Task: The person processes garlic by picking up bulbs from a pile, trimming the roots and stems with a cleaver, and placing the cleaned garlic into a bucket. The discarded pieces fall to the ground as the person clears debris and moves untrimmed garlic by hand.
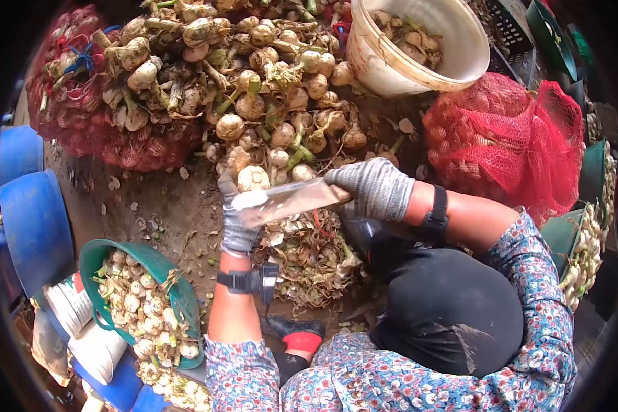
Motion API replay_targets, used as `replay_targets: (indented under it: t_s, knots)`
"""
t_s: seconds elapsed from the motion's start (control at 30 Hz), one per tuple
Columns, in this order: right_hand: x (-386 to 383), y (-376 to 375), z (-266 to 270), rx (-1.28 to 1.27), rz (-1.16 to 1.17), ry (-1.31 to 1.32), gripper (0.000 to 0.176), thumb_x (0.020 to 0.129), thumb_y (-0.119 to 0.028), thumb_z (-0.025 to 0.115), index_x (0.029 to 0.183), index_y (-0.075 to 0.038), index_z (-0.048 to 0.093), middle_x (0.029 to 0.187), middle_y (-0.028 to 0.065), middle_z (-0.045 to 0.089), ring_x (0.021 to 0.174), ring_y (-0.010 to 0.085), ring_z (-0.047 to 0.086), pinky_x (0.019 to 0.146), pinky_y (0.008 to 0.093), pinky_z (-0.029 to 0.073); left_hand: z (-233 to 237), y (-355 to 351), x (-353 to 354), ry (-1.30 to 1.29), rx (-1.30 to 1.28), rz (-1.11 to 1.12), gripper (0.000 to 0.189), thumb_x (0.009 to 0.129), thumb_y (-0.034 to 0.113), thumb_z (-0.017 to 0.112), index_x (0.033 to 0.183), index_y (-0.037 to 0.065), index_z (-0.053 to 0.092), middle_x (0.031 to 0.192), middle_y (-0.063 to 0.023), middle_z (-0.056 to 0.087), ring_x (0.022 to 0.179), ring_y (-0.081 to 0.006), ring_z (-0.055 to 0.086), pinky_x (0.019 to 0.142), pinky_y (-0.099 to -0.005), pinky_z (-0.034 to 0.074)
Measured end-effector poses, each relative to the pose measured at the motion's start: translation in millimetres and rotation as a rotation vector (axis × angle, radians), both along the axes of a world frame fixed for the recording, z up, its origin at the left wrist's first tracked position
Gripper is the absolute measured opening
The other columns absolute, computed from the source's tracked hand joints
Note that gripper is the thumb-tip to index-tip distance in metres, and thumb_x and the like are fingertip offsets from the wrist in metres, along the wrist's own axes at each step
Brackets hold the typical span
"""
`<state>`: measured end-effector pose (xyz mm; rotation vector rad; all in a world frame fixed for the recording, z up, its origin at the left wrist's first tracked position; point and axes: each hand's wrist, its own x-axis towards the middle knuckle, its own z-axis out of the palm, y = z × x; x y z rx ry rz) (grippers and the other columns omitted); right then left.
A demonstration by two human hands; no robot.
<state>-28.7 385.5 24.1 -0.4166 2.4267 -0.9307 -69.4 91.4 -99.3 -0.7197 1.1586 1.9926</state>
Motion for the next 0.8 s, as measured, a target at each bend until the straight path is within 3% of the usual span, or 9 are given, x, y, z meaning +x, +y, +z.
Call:
replay_targets:
  t_s: [0.07,0.1,0.13,0.17,0.23,0.37,0.47,0.6,0.8]
  knots:
    - [2.0,-16.3,2.5,-0.386,-0.27,-0.422,0.045,0.07,-0.02,0.073,0.114,-0.014,0.061,0.087,0.0132,0.066,0.082,0.0359,0.066,0.07,0.0424,0.052,11.3,0.2,15.7,0.058,0.131,0.084,0.092,0.08,0.071,0.057,0.138,0.002,0.038,0.133,-0.0197,0.048,0.118,-0.0317,0.049,0.102,-0.0432,0.045]
    - [-3.5,-16.9,12.6,-0.019,0.079,0.048,0.034,0.073,-0.02,0.071,0.105,-0.014,0.061,0.083,0.0128,0.065,0.08,0.0357,0.066,0.067,0.0432,0.052,18.1,1.6,26.8,0.114,0.27,0.171,0.083,0.082,0.063,0.062,0.137,0.004,0.039,0.125,-0.0163,0.056,0.108,-0.0265,0.059,0.094,-0.0407,0.051]
    - [-4.7,-19.8,14.4,0.003,0.127,0.104,0.026,0.075,-0.018,0.069,0.099,-0.013,0.06,0.077,0.0132,0.064,0.075,0.036,0.066,0.063,0.0442,0.051,48.6,20.6,41.3,0.687,-0.392,-0.022,0.076,0.079,0.046,0.074,0.136,0.006,0.042,0.116,-0.0088,0.062,0.096,-0.0204,0.064,0.088,-0.0358,0.053]
    - [-4.7,-22.1,15.7,0.024,0.175,0.158,0.018,0.078,-0.016,0.067,0.094,-0.013,0.058,0.072,0.0136,0.063,0.07,0.0362,0.066,0.059,0.0453,0.051,70.4,30.0,39.8,0.817,-0.511,-0.118,0.076,0.077,0.036,0.079,0.136,0.007,0.041,0.115,-0.0056,0.063,0.098,-0.0199,0.063,0.088,-0.0355,0.053]
    - [-2.6,-22.4,17.8,0.022,0.183,0.17,0.019,0.077,-0.014,0.066,0.095,-0.013,0.058,0.072,0.0134,0.063,0.07,0.0361,0.066,0.059,0.0459,0.051,41.2,-9.1,63.4,1.038,-0.956,-0.712,0.06,0.095,0.039,0.059,0.143,0.01,0.036,0.136,-0.0097,0.05,0.123,-0.024,0.05,0.104,-0.0398,0.042]
    - [3.8,-22.4,22.4,0.016,0.186,0.123,0.021,0.076,-0.012,0.064,0.096,-0.012,0.057,0.075,0.0131,0.063,0.072,0.0358,0.066,0.059,0.0469,0.05,5.8,-17.4,82.4,0.95,-0.797,-0.493,0.062,0.096,0.045,0.055,0.144,0.011,0.036,0.144,-0.0103,0.044,0.131,-0.0245,0.045,0.108,-0.0394,0.037]
    - [8.4,-20.5,8.7,0.011,0.196,0.177,0.019,0.077,-0.013,0.064,0.095,-0.011,0.058,0.075,0.0133,0.064,0.074,0.0356,0.067,0.06,0.0466,0.051,67.6,6.8,85.4,1.296,-1.291,-0.823,0.052,0.087,0.034,0.069,0.13,0.008,0.054,0.123,-0.0105,0.063,0.104,-0.0245,0.064,0.088,-0.037,0.052]
    - [-4.8,8.8,-26.7,0.152,-0.008,0.059,0.021,0.078,-0.018,0.066,0.098,-0.011,0.061,0.081,0.0151,0.067,0.082,0.0361,0.067,0.069,0.0444,0.053,131.9,53.4,70.0,0.822,-0.674,-0.216,0.058,0.078,0.014,0.078,0.126,0.007,0.046,0.11,-0.0111,0.059,0.095,-0.0226,0.062,0.084,-0.0344,0.052]
    - [4.2,25.3,-21.3,0.118,-0.202,0.045,0.027,0.077,-0.021,0.069,0.101,-0.013,0.061,0.085,0.0152,0.067,0.082,0.0376,0.066,0.07,0.0445,0.052,123.5,50.7,66.3,0.83,-0.729,-0.253,0.061,0.076,0.011,0.079,0.124,0.007,0.041,0.112,-0.0099,0.052,0.098,-0.019,0.057,0.085,-0.0326,0.051]
